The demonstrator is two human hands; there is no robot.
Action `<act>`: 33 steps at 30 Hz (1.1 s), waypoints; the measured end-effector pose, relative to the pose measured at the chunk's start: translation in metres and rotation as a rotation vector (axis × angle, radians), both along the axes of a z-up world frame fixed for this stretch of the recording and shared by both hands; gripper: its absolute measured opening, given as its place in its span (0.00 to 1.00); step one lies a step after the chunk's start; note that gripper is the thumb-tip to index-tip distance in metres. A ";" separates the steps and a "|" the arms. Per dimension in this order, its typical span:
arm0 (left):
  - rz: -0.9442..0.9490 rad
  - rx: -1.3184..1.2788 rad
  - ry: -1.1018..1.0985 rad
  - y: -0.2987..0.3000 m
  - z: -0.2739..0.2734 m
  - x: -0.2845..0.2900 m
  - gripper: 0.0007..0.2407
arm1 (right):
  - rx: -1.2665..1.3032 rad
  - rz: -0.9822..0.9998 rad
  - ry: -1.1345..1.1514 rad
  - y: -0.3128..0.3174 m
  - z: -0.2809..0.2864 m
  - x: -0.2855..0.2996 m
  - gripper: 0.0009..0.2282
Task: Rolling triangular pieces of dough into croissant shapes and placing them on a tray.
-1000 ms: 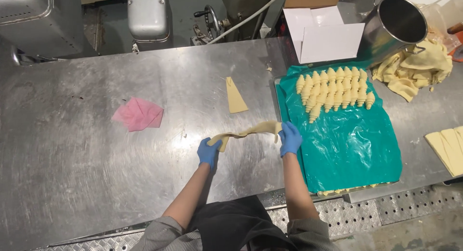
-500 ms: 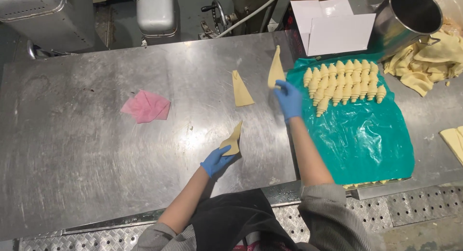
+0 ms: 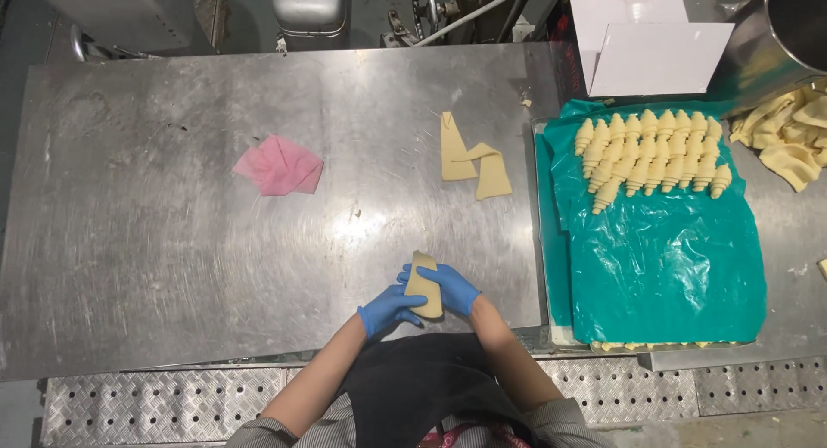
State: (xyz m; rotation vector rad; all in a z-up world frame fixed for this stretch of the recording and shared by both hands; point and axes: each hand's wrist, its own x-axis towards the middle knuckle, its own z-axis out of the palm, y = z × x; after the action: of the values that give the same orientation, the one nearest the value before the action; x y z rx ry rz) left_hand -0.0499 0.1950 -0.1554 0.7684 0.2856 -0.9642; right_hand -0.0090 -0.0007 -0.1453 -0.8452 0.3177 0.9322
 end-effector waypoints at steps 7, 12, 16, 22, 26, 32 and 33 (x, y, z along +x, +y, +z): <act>-0.105 0.318 -0.131 -0.017 -0.016 -0.004 0.20 | -0.206 0.097 -0.076 0.005 0.002 0.052 0.20; -0.143 0.376 -0.044 -0.010 -0.030 -0.012 0.21 | -0.271 0.156 -0.107 0.009 -0.016 0.134 0.20; -0.173 0.451 -0.014 -0.003 -0.043 -0.013 0.22 | -0.291 0.224 -0.169 0.023 -0.001 0.187 0.19; -0.135 0.510 0.012 -0.004 -0.077 -0.007 0.24 | -0.384 0.261 -0.223 0.056 -0.009 0.221 0.18; -0.185 0.528 0.018 -0.012 -0.081 0.003 0.24 | -0.386 0.226 -0.217 0.063 -0.036 0.232 0.18; -0.158 0.553 0.065 -0.021 -0.107 0.011 0.22 | -0.410 0.116 -0.238 0.065 -0.073 0.241 0.18; -0.178 0.579 0.069 -0.022 -0.106 0.011 0.22 | -0.566 0.150 -0.382 0.066 -0.075 0.239 0.17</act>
State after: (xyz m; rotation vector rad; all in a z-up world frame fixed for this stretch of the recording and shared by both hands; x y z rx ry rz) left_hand -0.0391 0.1733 -0.2615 1.3066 0.5776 -1.0901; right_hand 0.2304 0.0651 -0.2206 -1.5598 0.1859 0.8040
